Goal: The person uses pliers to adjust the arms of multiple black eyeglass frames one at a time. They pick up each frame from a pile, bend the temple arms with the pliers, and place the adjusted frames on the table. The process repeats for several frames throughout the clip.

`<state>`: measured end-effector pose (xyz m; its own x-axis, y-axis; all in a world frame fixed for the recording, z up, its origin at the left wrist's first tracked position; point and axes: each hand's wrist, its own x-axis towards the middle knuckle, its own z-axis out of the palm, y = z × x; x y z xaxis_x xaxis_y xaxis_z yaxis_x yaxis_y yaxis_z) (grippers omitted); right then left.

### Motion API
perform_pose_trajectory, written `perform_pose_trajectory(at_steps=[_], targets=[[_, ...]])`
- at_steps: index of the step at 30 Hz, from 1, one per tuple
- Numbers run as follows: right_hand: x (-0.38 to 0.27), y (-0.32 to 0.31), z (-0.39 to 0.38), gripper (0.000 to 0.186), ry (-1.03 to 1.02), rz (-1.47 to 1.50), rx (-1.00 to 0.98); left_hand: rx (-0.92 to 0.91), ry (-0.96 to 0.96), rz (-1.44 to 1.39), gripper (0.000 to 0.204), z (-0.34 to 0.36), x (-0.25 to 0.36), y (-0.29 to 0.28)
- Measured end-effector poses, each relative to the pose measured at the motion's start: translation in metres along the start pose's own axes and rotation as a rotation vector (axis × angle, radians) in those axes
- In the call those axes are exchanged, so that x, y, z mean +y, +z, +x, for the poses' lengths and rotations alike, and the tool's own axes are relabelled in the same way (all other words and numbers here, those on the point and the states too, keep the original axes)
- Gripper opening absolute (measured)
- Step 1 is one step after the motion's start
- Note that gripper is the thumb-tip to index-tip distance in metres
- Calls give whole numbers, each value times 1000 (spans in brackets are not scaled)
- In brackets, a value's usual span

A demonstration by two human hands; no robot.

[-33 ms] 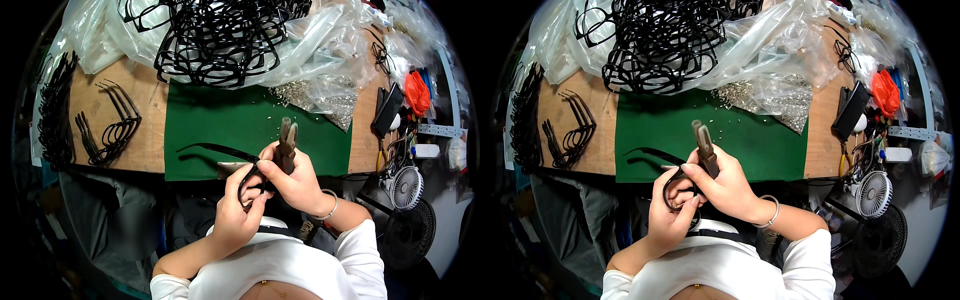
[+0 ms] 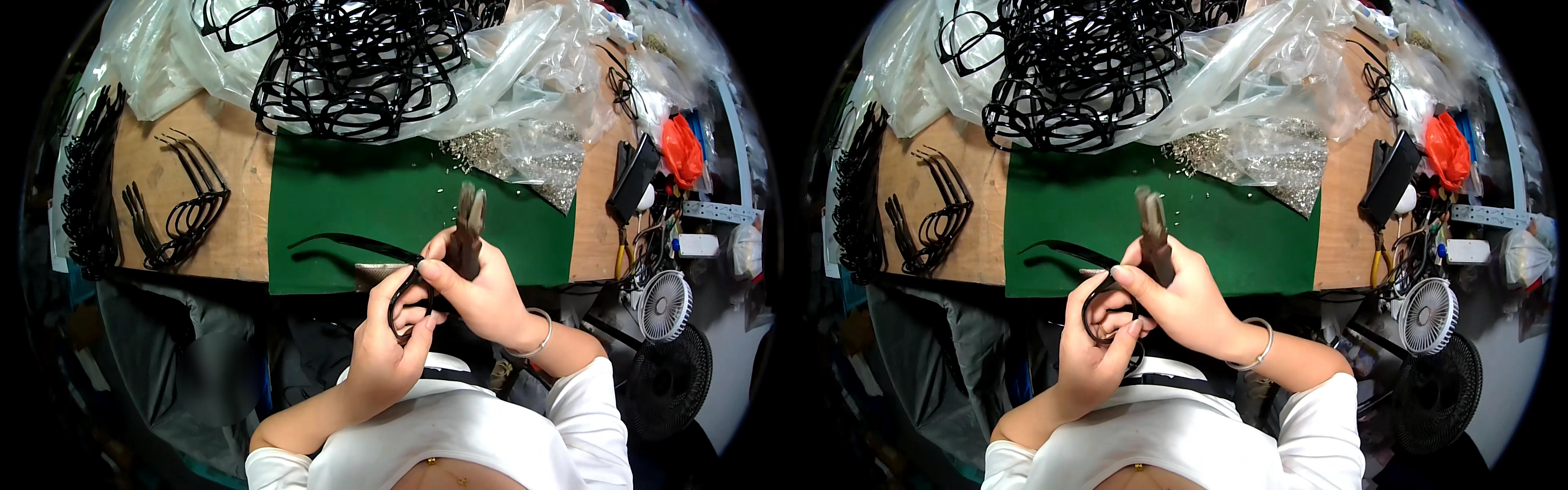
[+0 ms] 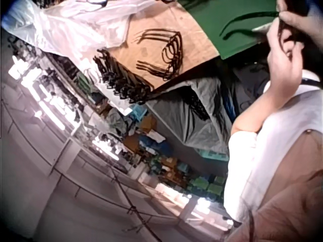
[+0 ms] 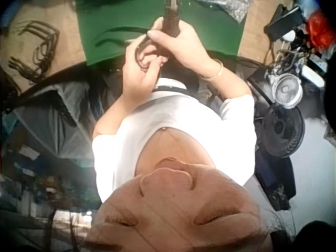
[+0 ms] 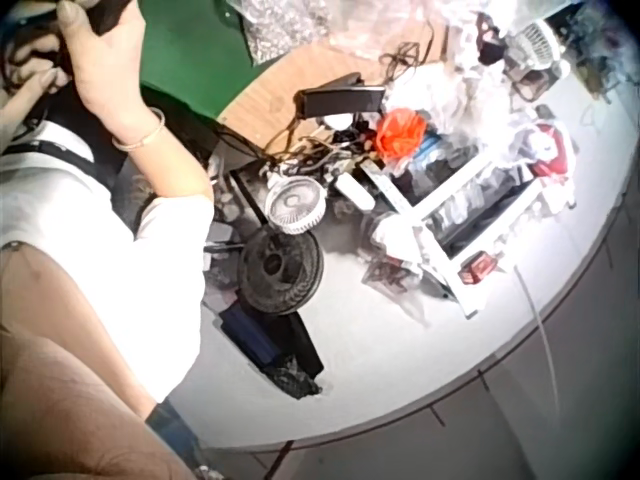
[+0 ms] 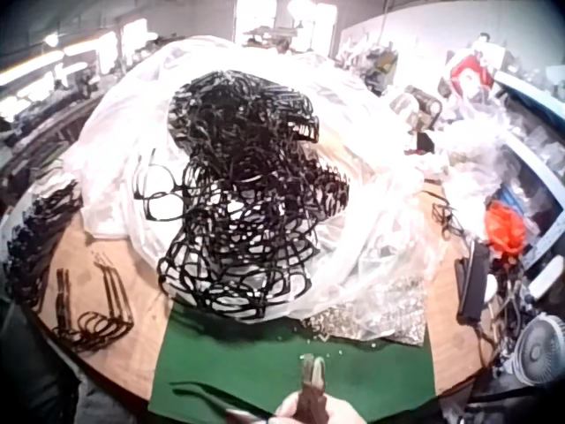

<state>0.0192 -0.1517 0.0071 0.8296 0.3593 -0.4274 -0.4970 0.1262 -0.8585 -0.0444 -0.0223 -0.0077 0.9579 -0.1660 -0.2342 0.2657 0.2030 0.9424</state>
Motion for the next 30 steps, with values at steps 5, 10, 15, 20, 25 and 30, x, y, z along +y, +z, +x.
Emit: perform_pose_trajectory(at_steps=[5,10,15,20,25,30], targets=[[-14,-9,6,16,226,65,-147,-126,-229,-228,49,3,24,-19],[-24,3,5,17,196,64,-160,-117,-263,-244,50,0,37,-24],[-20,6,4,18,198,97,-178,-104,-288,-334,51,-3,41,-28],[-21,5,3,20,216,175,-222,-104,-279,-401,52,-5,46,-31],[-20,-19,-6,23,123,-261,-249,-210,-277,-352,50,-11,45,-42],[-43,-28,-11,31,236,-754,-630,-234,-401,-344,43,-11,50,-48]])
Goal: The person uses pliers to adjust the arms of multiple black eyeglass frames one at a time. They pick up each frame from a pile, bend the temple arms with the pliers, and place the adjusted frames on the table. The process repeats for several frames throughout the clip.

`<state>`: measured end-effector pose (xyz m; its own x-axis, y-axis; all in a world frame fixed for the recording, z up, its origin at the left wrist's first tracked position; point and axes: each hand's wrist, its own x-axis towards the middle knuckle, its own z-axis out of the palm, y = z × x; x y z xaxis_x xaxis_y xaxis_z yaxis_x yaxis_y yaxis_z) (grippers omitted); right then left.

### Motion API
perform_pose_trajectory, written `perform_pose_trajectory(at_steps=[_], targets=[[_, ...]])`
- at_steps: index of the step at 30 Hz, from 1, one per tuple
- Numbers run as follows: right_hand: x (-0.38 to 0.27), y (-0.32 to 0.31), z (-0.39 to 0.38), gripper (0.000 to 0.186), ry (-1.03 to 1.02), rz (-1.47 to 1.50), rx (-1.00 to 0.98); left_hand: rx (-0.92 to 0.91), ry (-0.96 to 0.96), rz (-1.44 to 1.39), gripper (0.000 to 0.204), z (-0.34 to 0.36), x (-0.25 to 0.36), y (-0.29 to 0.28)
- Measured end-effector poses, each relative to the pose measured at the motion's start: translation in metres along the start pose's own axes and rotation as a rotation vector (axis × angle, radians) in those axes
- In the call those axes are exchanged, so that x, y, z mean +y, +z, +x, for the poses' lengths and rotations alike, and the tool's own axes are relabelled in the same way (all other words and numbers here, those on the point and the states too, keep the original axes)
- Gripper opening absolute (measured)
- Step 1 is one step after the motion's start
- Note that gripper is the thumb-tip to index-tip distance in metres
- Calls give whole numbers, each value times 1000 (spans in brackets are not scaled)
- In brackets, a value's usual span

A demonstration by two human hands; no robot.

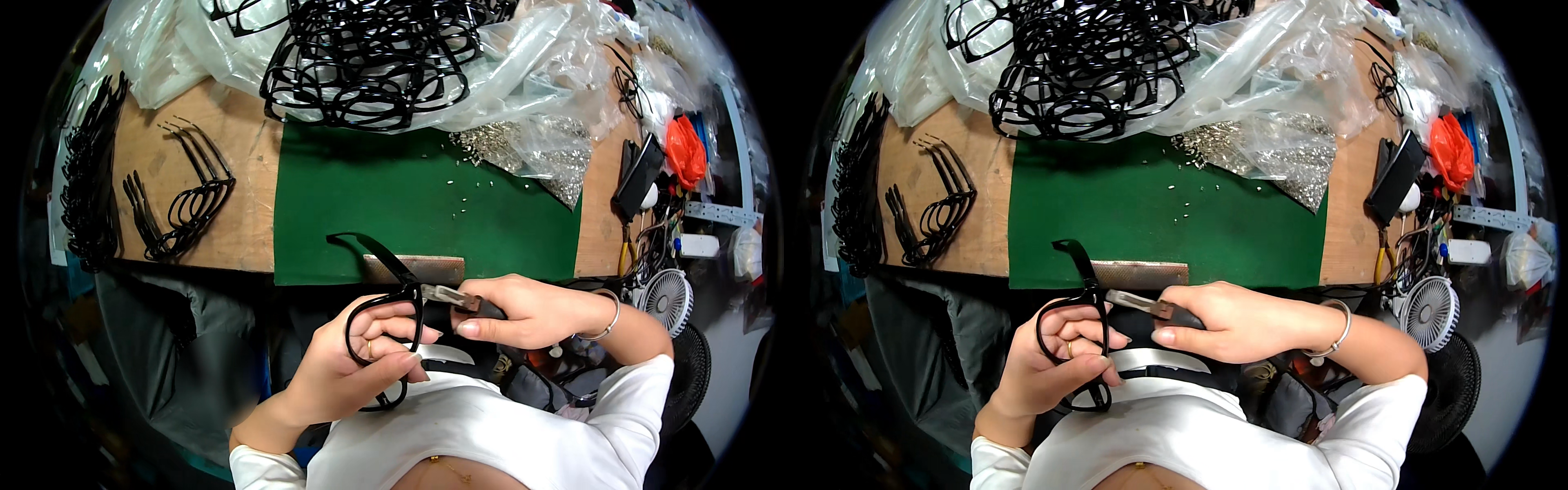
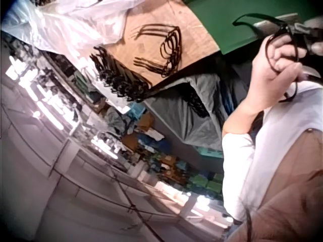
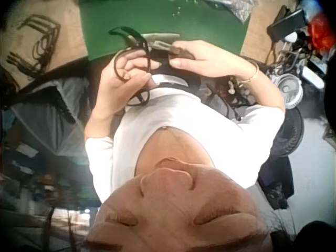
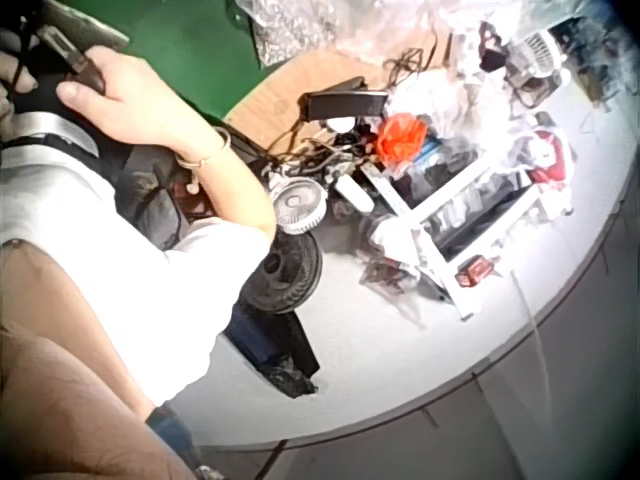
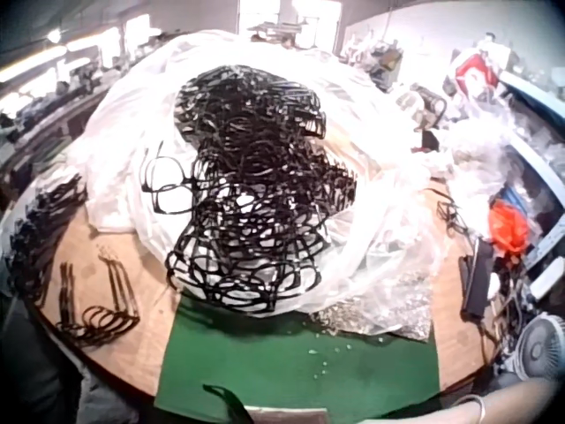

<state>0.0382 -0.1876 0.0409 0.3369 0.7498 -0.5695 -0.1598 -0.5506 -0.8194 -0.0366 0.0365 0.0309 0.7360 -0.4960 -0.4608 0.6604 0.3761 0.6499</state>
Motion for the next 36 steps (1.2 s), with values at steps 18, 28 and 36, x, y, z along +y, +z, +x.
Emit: perform_pose_trajectory(at_steps=[18,28,36], targets=[[-14,2,12,39,13,-360,108,29,-35,5,39,-1,-1,7],[4,-35,16,35,13,-125,-116,28,-49,-29,43,1,11,4],[28,-12,32,28,37,-186,359,414,413,769,42,4,36,-32]])
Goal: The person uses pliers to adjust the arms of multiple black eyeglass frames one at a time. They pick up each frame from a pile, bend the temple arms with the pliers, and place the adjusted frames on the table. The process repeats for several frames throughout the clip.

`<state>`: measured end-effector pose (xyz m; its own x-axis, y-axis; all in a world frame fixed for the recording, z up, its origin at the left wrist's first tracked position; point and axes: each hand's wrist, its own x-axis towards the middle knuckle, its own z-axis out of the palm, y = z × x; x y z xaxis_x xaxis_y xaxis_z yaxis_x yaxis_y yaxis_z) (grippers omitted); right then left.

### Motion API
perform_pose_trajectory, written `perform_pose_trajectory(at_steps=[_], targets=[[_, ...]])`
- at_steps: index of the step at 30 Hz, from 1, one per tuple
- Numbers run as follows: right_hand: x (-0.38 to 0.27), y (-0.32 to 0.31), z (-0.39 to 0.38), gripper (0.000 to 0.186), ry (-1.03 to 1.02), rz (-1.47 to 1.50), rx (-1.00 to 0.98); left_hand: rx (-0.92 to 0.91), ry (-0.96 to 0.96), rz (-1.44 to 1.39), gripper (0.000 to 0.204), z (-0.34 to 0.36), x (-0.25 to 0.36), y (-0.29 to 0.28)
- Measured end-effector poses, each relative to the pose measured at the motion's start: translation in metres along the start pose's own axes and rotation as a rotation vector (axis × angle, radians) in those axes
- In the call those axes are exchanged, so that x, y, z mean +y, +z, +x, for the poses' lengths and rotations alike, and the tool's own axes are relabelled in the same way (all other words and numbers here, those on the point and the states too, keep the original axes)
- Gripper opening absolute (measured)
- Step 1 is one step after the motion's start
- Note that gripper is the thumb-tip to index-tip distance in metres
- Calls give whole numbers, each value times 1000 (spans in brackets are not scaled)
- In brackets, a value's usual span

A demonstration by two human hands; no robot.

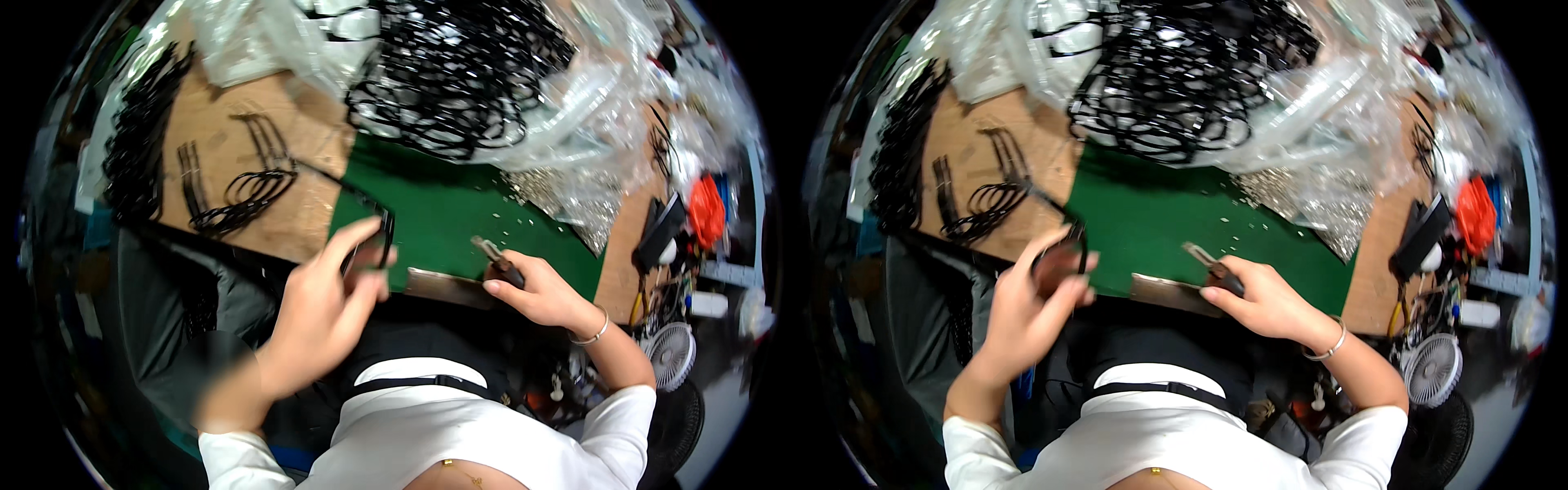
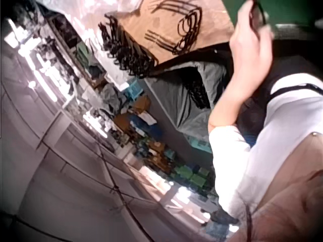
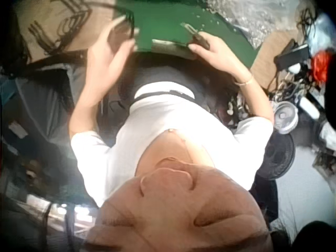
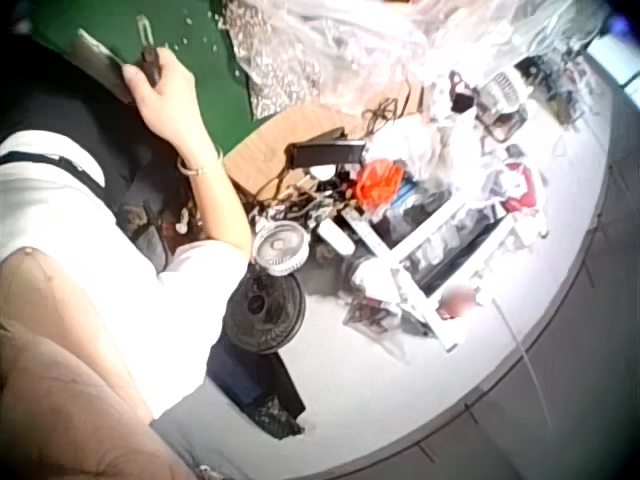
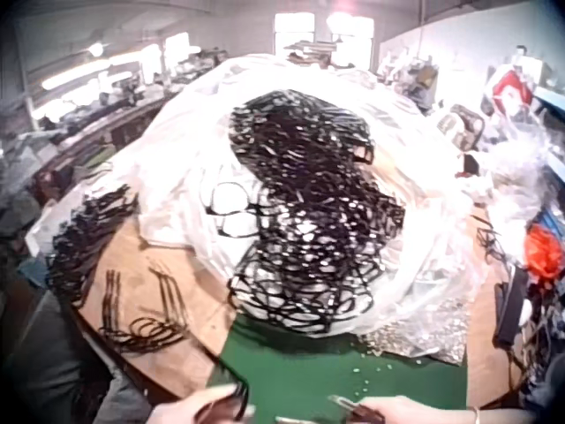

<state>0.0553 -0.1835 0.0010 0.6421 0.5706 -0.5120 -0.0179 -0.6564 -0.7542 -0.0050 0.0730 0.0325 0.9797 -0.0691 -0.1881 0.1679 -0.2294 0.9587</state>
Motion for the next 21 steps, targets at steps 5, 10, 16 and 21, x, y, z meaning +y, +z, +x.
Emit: perform_pose_trajectory(at_steps=[5,10,16,21], targets=[[-11,10,-1,25,-48,-3,38,180,-41,-87,38,50,-41,-48],[-9,9,-5,24,-60,-31,71,336,336,1089,26,48,-38,-96],[-16,4,-2,23,-189,3,64,311,274,1253,32,58,-70,-104],[-12,4,-8,22,-94,43,69,450,622,975,25,98,-20,-40]])
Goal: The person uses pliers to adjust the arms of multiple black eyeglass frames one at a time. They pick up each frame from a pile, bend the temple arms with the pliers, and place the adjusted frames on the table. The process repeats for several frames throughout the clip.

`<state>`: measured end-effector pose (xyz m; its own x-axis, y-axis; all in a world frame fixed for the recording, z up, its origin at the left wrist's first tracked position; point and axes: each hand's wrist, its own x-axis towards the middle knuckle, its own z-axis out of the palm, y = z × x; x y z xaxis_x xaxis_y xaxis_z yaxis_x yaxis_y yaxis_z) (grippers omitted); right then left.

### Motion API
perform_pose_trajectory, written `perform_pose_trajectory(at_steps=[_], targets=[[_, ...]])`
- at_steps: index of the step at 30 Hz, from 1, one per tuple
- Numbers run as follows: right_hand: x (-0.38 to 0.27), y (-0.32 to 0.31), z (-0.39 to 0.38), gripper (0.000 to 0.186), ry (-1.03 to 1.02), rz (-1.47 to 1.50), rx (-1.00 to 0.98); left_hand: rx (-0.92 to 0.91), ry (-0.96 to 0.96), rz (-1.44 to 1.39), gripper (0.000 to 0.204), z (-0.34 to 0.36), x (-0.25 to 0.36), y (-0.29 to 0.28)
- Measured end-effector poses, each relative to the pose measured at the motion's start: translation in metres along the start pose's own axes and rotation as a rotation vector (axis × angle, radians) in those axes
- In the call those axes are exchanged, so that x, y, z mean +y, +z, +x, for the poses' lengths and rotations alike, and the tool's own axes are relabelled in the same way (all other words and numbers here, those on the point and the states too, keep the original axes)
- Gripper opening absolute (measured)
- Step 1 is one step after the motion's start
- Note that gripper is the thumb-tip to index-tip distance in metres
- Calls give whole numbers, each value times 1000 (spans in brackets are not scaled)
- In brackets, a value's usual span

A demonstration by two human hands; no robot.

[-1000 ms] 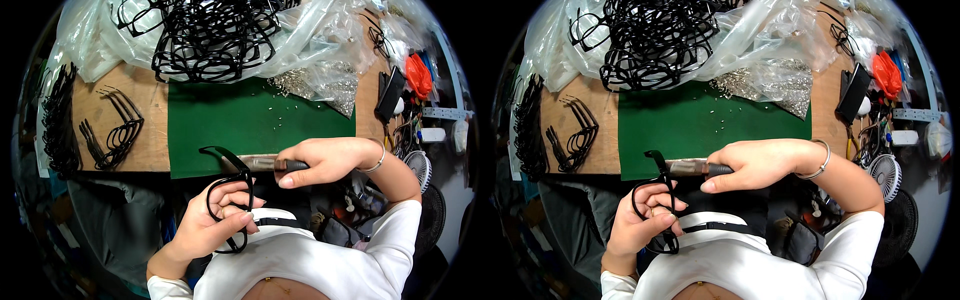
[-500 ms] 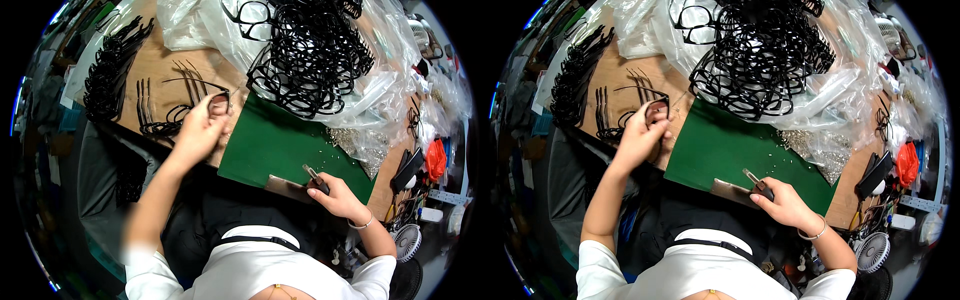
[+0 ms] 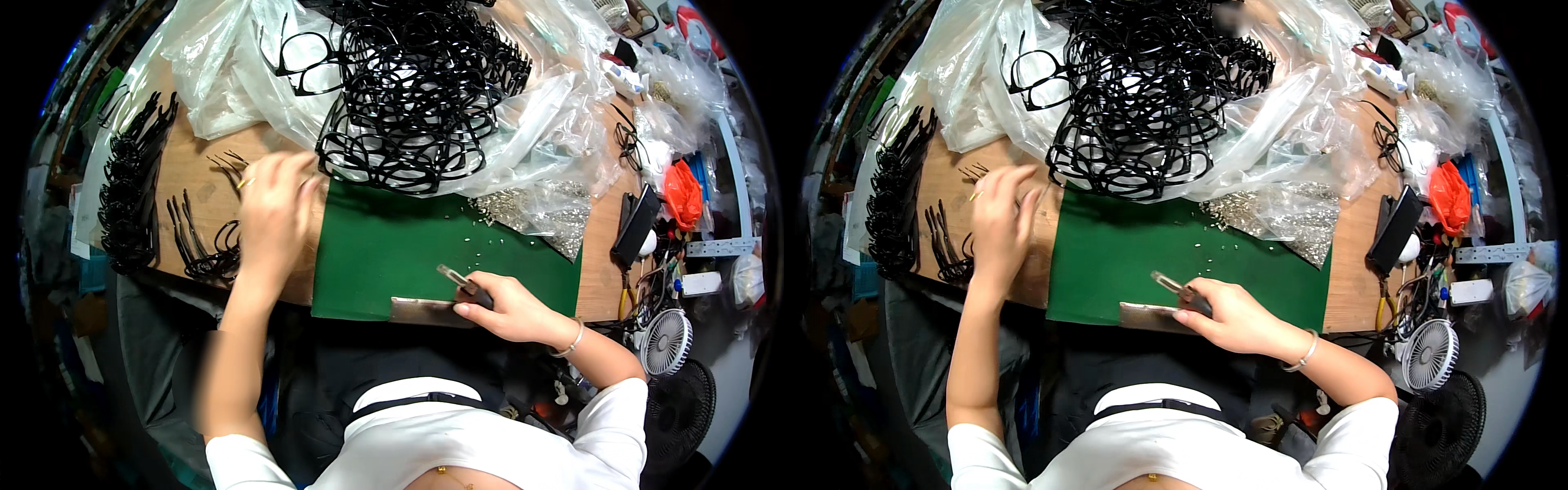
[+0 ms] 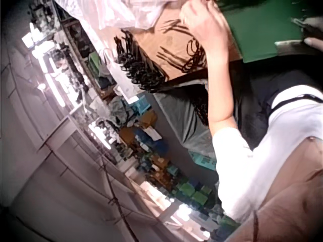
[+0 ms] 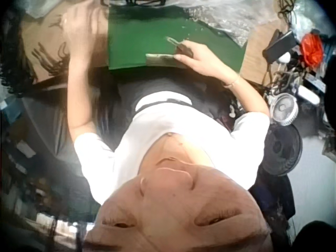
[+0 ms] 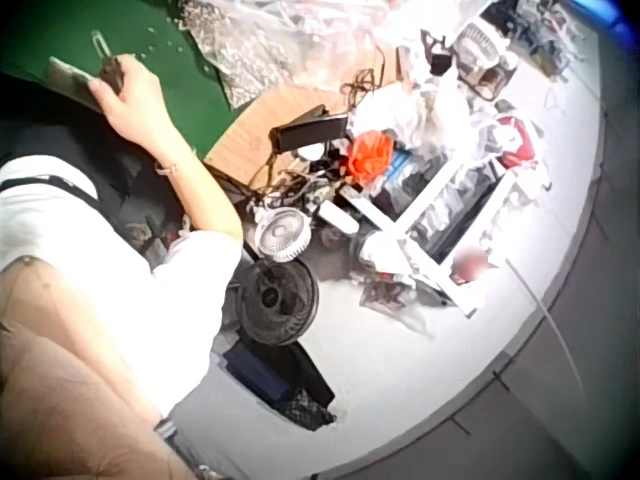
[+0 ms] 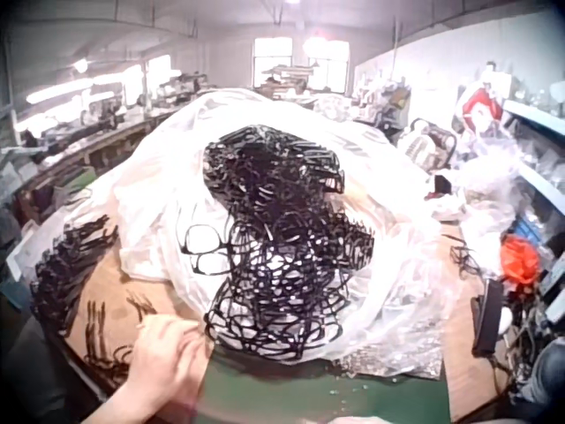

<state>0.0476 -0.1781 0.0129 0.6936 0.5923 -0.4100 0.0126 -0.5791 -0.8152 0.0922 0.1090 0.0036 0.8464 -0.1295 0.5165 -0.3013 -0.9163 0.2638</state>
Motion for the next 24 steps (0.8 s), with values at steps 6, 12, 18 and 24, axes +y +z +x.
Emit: perform_pose_trajectory(at_steps=[6,12,18,24], targets=[[15,-4,-19,22,-21,-26,43,-253,115,-207,13,12,7,13],[28,-21,-20,20,44,-80,87,-431,-401,-1072,13,-9,30,-47],[45,-23,5,15,46,-289,266,-148,-860,-1423,23,-46,65,-81],[48,-9,18,10,26,-442,317,80,-1025,-1381,53,-68,105,-82]])
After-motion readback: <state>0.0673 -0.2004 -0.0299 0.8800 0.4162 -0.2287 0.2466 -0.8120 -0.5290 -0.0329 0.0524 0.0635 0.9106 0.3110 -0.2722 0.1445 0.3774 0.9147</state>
